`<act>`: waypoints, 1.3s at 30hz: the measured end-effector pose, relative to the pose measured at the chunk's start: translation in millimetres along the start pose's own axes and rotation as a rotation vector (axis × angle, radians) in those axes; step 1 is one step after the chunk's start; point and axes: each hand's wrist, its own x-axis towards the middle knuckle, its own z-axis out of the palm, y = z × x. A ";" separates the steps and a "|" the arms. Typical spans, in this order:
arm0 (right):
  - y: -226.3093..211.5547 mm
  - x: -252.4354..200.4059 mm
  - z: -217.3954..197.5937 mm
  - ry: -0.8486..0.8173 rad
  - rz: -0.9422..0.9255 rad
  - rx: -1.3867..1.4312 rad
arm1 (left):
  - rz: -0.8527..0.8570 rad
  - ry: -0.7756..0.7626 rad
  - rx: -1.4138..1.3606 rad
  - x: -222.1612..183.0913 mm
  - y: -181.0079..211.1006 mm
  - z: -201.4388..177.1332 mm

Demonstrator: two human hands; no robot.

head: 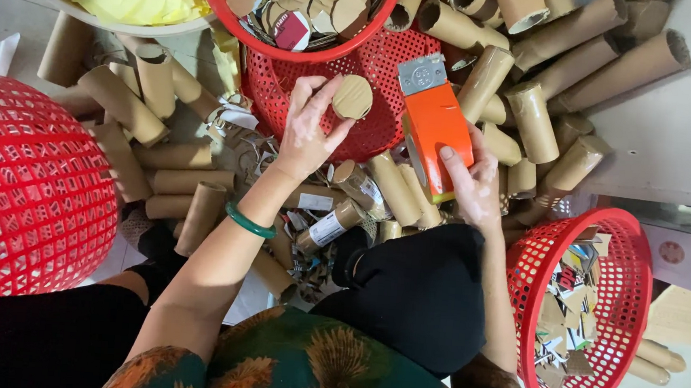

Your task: The recorder uses a tape dispenser to seal the ends of cardboard tubes with circular cardboard cutouts.

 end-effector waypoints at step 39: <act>-29.1 63.4 -19.6 -0.414 -0.038 -0.825 | -0.389 0.117 0.172 -0.9 -62.0 43.6</act>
